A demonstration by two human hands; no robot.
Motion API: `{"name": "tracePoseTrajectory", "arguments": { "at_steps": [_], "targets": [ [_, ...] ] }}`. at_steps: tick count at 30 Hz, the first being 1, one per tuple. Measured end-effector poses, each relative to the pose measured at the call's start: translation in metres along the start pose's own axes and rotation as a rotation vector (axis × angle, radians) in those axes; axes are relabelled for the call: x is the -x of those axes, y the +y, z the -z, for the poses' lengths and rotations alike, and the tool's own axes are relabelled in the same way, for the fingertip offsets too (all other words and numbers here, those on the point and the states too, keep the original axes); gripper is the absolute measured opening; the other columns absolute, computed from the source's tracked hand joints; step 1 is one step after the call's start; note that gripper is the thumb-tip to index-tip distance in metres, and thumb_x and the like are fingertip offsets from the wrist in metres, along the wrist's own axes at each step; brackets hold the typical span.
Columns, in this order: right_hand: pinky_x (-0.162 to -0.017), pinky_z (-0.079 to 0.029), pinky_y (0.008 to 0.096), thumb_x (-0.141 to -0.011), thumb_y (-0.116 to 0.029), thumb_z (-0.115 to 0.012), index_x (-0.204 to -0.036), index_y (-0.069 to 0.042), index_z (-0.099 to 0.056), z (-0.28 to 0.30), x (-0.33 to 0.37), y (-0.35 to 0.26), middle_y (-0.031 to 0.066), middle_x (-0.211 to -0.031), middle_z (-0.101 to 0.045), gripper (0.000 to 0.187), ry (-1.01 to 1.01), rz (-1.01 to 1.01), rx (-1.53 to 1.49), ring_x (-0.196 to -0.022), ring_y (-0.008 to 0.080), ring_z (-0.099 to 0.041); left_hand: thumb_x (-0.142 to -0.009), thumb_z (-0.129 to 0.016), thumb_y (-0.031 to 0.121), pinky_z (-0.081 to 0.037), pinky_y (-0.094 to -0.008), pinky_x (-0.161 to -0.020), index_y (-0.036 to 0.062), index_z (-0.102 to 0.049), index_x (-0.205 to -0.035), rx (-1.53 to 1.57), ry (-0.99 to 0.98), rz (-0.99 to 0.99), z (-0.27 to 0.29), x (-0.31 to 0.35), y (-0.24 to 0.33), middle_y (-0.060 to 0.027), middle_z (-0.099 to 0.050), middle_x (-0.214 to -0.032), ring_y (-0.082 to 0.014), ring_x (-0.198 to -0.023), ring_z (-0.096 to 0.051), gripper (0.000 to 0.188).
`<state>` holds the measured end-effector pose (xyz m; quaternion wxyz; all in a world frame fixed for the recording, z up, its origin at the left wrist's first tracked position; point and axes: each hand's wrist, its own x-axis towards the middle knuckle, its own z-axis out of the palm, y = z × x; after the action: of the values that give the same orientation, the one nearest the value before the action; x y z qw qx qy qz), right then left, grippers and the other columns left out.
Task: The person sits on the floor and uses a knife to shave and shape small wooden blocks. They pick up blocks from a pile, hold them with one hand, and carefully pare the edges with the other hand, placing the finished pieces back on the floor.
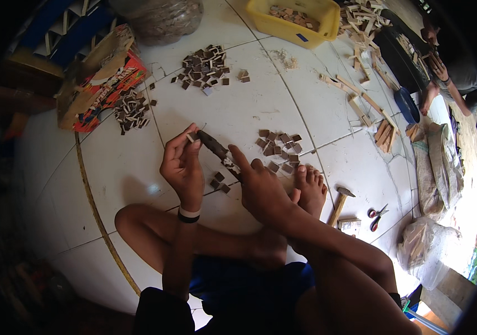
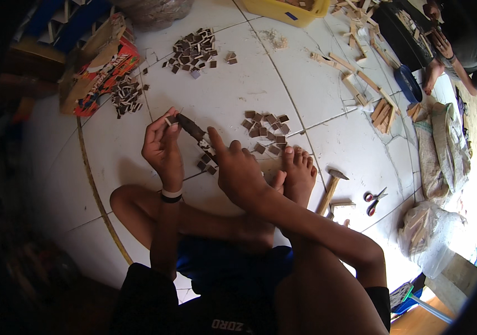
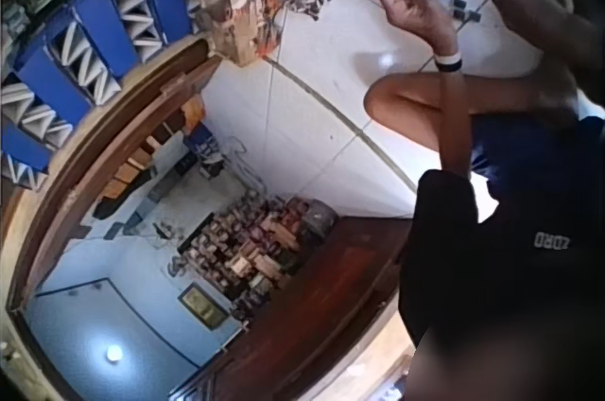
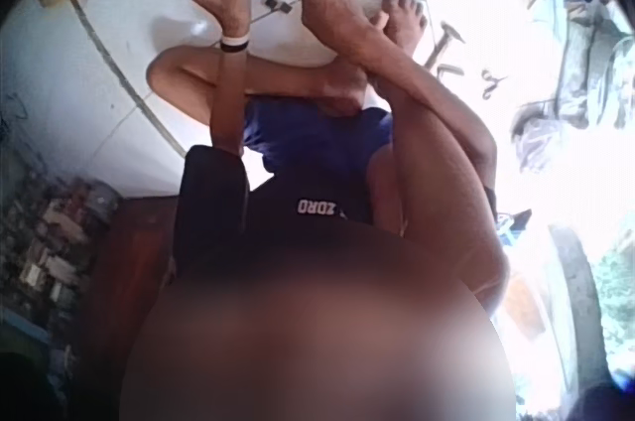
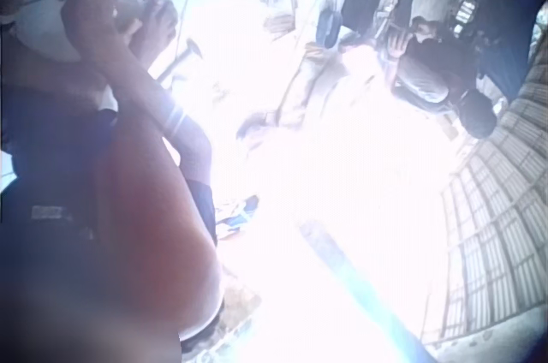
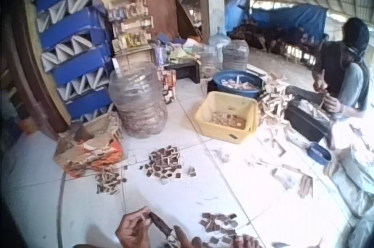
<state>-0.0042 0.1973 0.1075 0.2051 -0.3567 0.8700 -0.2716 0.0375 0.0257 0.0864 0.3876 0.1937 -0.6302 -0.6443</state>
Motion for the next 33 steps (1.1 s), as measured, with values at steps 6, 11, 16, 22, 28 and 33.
{"name": "tracePoseTrajectory", "arguments": {
  "at_steps": [6, 11, 16, 22, 28, 33],
  "targets": [
    [-0.082, -0.057, 0.0508, -0.087, 0.003, -0.061, -0.161, -0.018, -0.03, 0.006, -0.008, 0.008, 0.0244, -0.117, -0.056, 0.082, 0.051, -0.017, -0.019, -0.096, 0.0439, -0.068, -0.099, -0.067, 0.005, -0.056, -0.0358, -0.102, -0.0092, -0.06, -0.121, 0.139, -0.06, 0.166, 0.011, -0.006, 0.0, -0.0209, -0.068, -0.126, -0.0246, -0.117, -0.067, 0.027],
    [-0.088, -0.053, 0.0526, -0.093, 0.001, -0.06, -0.159, -0.019, -0.034, 0.016, -0.007, 0.024, 0.0242, -0.12, -0.055, 0.074, 0.119, -0.052, -0.082, -0.103, 0.0459, -0.064, -0.101, -0.068, 0.012, -0.055, -0.04, -0.105, -0.0038, -0.062, -0.121, 0.16, -0.054, 0.406, 0.03, -0.001, -0.006, -0.0178, -0.067, -0.13, -0.0271, -0.124, -0.064, 0.026],
    [-0.095, -0.051, 0.0482, -0.095, 0.003, -0.06, -0.158, -0.015, -0.039, 0.023, -0.003, 0.033, 0.0289, -0.128, -0.061, 0.068, 0.155, -0.027, -0.23, -0.114, 0.0451, -0.063, -0.101, -0.068, 0.019, -0.054, -0.0396, -0.107, -0.0023, -0.065, -0.117, 0.294, -0.14, 0.588, 0.048, -0.005, -0.009, -0.0173, -0.068, -0.127, -0.0292, -0.125, -0.064, 0.026],
    [-0.096, -0.048, 0.046, -0.097, -0.002, -0.062, -0.16, -0.02, -0.037, 0.019, 0.008, 0.038, 0.023, -0.12, -0.064, 0.07, -0.082, 0.04, -0.25, -0.109, 0.0407, -0.065, -0.103, -0.064, 0.019, -0.054, -0.0382, -0.108, -0.0021, -0.065, -0.112, 0.436, -0.252, 0.723, 0.047, -0.009, -0.012, -0.0173, -0.069, -0.123, -0.03, -0.124, -0.065, 0.023],
    [-0.092, -0.048, 0.0455, -0.097, -0.002, -0.063, -0.161, -0.021, -0.036, 0.017, 0.01, 0.042, 0.0207, -0.111, -0.063, 0.071, -0.09, 0.109, -0.294, -0.102, 0.0387, -0.065, -0.103, -0.063, 0.017, -0.054, -0.0399, -0.108, -0.0014, -0.066, -0.111, 0.427, -0.272, 0.725, 0.047, -0.006, -0.012, -0.0185, -0.07, -0.123, -0.0287, -0.119, -0.068, 0.021],
    [-0.091, -0.048, 0.045, -0.097, -0.002, -0.063, -0.162, -0.022, -0.034, 0.02, 0.012, 0.042, 0.0199, -0.109, -0.062, 0.074, -0.118, 0.097, -0.274, -0.1, 0.0379, -0.065, -0.102, -0.064, 0.02, -0.054, -0.0408, -0.108, -0.0003, -0.066, -0.112, 0.364, -0.307, 0.708, 0.044, -0.009, -0.01, -0.0175, -0.07, -0.122, -0.0265, -0.116, -0.068, 0.023]
  ]
}}
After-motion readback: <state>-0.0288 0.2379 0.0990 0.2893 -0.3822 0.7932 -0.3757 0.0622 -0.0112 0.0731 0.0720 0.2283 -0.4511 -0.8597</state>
